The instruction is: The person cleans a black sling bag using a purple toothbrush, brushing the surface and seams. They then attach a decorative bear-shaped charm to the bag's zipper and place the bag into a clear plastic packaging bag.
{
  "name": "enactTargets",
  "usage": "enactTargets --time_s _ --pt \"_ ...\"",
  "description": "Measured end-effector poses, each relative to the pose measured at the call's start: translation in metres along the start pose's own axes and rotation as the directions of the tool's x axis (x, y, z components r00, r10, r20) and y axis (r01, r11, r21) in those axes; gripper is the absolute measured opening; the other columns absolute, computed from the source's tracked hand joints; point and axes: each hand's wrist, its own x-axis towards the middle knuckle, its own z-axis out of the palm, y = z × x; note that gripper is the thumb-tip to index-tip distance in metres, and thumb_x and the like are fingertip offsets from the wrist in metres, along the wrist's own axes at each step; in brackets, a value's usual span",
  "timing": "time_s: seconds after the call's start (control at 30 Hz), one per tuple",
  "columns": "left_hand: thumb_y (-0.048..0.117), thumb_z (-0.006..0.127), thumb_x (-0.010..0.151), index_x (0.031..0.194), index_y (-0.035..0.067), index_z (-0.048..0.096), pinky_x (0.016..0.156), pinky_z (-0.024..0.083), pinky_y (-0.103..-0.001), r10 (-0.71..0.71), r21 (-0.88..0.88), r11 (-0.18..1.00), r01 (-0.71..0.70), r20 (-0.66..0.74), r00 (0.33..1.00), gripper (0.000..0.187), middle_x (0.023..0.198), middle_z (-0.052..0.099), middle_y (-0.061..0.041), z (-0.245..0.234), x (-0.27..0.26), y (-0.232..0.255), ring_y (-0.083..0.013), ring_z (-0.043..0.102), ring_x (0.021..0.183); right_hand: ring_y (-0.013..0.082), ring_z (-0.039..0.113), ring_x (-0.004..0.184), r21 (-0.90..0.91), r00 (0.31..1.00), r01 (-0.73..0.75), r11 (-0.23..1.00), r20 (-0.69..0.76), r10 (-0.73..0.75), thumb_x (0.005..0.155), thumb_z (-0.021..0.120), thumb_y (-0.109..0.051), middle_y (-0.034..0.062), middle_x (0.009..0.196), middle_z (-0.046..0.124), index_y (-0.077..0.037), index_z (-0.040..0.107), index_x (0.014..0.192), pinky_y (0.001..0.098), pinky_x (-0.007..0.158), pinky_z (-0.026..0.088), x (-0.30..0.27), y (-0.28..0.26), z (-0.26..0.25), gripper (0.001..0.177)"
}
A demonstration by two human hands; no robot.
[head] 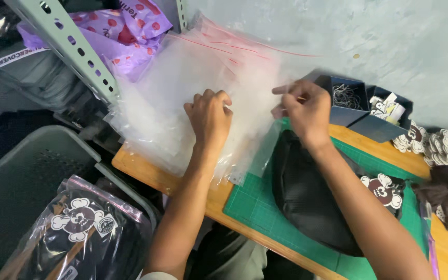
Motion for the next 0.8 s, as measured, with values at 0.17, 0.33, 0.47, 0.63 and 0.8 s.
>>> enactTargets --time_s 0.17,0.33,0.47,0.63,0.8 --pt "0.015 0.085 0.084 0.092 0.029 0.076 0.09 0.05 -0.055 0.014 0.014 1.0 -0.014 -0.004 1.0 0.019 0.093 0.067 0.002 -0.001 -0.002 -0.002 -0.0304 0.069 0.097 0.0274 0.08 0.077 0.043 0.983 0.032 0.999 -0.184 -0.023 0.094 0.069 0.008 0.0278 0.109 0.08 0.006 0.059 0.084 0.0402 0.062 0.073 -0.06 -0.035 -0.07 0.015" --pt "0.017 0.088 0.084 0.095 0.03 0.076 0.09 0.049 -0.053 0.108 -0.011 0.994 -0.108 0.015 0.994 0.021 0.1 0.067 0.003 -0.01 -0.005 0.008 -0.0305 0.067 0.102 0.0322 0.079 0.083 0.12 0.978 -0.137 0.983 -0.141 0.154 0.097 0.073 0.015 0.0238 0.111 0.072 0.005 0.05 0.131 0.0454 0.074 0.075 -0.123 -0.026 -0.132 0.042" --pt "0.024 0.087 0.094 0.098 0.029 0.077 0.089 0.051 -0.05 0.262 -0.209 0.941 -0.265 -0.042 0.964 0.012 0.099 0.066 0.004 -0.018 -0.012 0.034 -0.0278 0.067 0.104 0.027 0.08 0.093 0.013 0.958 -0.256 0.967 -0.128 0.255 0.1 0.078 0.006 0.0226 0.11 0.078 0.005 0.073 0.13 0.0425 0.082 0.073 -0.145 -0.004 -0.149 0.03" --pt "0.03 0.084 0.101 0.1 0.029 0.077 0.087 0.051 -0.045 0.424 -0.317 0.847 -0.427 -0.082 0.902 0.007 0.094 0.069 0.008 -0.013 -0.022 0.059 -0.0238 0.07 0.098 0.0384 0.082 0.107 0.274 0.937 -0.323 0.906 -0.044 0.347 0.109 0.063 -0.005 0.0296 0.128 0.08 0.013 0.071 0.143 0.054 0.088 0.073 -0.15 -0.011 -0.163 0.039" --pt "0.038 0.075 0.11 0.115 0.023 0.082 0.086 0.056 -0.052 0.529 -0.29 0.814 -0.502 0.016 0.848 0.017 0.108 0.077 0.001 -0.035 -0.029 0.086 -0.0314 0.075 0.104 0.0228 0.083 0.088 -0.117 0.99 -0.138 0.984 0.024 0.142 0.105 0.074 -0.001 0.0174 0.103 0.087 0.0 0.078 0.145 0.0397 0.092 0.071 -0.155 0.016 -0.176 0.04"
